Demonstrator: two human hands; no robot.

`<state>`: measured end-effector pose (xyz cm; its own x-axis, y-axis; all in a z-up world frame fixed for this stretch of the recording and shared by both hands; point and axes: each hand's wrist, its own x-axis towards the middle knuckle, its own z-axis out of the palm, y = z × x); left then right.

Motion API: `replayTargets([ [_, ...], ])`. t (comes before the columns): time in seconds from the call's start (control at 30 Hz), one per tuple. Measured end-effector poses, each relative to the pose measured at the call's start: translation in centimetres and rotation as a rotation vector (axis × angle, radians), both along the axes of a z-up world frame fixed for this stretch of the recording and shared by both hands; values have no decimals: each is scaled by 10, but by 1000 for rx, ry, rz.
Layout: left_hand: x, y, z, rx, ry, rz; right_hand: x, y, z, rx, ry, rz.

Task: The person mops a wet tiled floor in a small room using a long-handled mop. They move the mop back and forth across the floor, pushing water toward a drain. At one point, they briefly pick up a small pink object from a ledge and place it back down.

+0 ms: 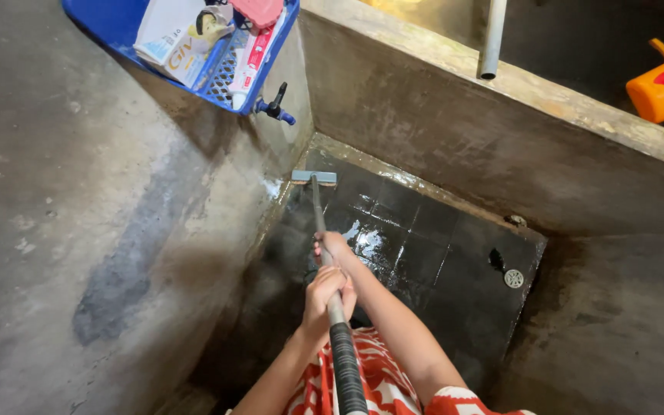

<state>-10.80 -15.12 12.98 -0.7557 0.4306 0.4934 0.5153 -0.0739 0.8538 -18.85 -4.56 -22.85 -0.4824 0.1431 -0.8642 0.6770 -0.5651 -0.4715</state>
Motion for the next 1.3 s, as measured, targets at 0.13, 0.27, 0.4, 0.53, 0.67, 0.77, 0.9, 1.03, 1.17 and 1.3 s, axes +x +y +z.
replayTargets([
  [0.13, 27, 9, -20, -116, -110, -16, 33, 20, 44, -299, 142, -169],
  [0.27, 41, 30, -18, -38, -125, 7, 60, 43, 48, -381, 93, -318],
  [0.4, 57, 57, -30, 113, -83, -88, 91, 74, 78, -76, -34, -339],
  [0.53, 102, 115, -97, 261, -82, -130, 157, 138, 79, 35, -123, -425],
  [0.67, 148, 168, -156, 364, -117, -258, 235, 215, 73, 147, -153, -521],
  [0.77, 159, 189, -149, 204, -241, -540, 290, 269, 21, 160, -174, -633],
  [0.9, 163, 202, -127, 141, -360, -644, 315, 299, -10, 148, -143, -708],
  [1.03, 147, 194, -149, 160, -418, -584, 288, 285, 9, 169, -183, -601],
  [1.17, 129, 160, -162, 165, -247, -374, 237, 247, -2, 296, -186, -425],
  [1.3, 87, 107, -114, 66, -168, -405, 177, 198, -20, 227, -141, -390],
])
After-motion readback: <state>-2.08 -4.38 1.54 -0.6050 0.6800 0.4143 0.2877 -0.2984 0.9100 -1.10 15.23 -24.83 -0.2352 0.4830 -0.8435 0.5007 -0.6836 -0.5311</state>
